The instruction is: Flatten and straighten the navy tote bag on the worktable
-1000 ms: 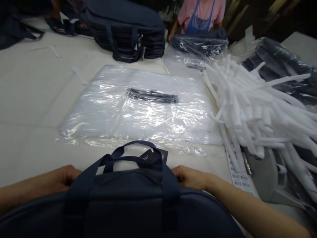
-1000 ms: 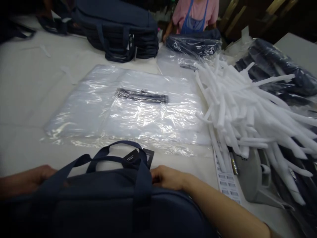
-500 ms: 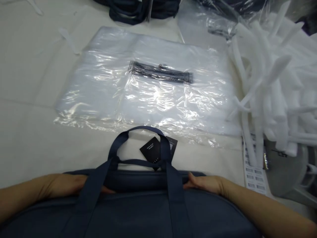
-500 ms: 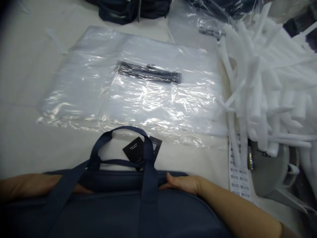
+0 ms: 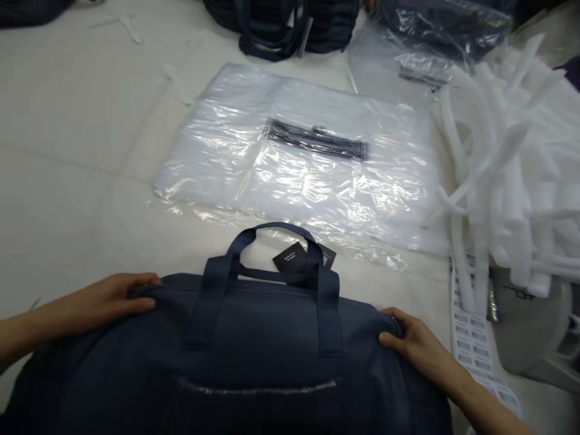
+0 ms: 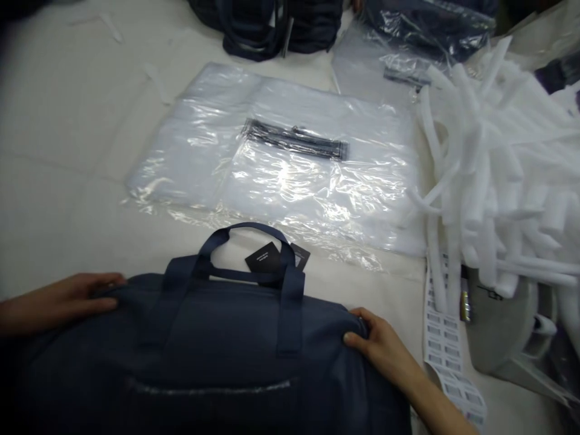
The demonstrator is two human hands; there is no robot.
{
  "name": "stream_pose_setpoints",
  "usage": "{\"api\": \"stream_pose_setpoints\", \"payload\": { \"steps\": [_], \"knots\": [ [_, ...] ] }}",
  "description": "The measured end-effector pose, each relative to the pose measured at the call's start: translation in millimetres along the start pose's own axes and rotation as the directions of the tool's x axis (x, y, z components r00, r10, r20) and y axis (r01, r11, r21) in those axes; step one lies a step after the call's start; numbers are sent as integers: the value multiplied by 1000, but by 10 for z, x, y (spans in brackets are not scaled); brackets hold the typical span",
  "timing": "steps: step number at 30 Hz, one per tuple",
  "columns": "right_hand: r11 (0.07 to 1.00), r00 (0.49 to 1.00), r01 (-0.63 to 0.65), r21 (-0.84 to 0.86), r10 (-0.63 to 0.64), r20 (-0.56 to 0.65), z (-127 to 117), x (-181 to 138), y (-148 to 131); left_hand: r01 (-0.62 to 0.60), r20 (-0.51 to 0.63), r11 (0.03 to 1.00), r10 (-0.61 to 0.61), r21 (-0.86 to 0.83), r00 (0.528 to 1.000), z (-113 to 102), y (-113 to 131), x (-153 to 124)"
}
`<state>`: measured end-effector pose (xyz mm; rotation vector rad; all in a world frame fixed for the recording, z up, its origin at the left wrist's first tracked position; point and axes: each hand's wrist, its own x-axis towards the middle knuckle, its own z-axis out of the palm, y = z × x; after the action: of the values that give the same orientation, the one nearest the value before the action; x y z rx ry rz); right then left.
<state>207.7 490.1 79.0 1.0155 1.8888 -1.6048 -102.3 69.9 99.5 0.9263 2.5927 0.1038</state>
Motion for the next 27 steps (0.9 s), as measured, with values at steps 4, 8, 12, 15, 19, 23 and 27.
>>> {"api": "stream_pose_setpoints", "payload": {
  "steps": [4, 8, 12, 15, 19, 23, 27],
  "knots": [
    [932, 975, -58, -359, -25, -221, 121, -9, -1, 69, -38, 998, -70, -9, 997, -119, 217, 43],
    [706, 912, -274, -653, -25, -410, 266, -69, -20, 157, 84, 980, -167, 120, 982, -136, 280, 126],
    [627, 902, -301, -719, -57, -428, 320, 46, 56, 225, 182, 956, -259, 187, 949, -109, 216, 150],
    [635, 704, -99, -766, -500, -505, 411, -18, -23, 164, -125, 986, -159, 36, 979, -172, 252, 15],
    [301, 372, 352, -886, -914, -163, 901, -168, -488, -283, -502, 950, 311, 134, 807, -211, 670, -199],
    [132, 538, 527, -840, -817, 209, 1518, 155, -869, -419, -300, 898, 439, 134, 847, 171, 1078, -83],
    [181, 654, 566, -805, -692, 304, 1739, 602, -808, -357, -190, 929, 369, 92, 910, 629, 1044, 162]
  ]
}}
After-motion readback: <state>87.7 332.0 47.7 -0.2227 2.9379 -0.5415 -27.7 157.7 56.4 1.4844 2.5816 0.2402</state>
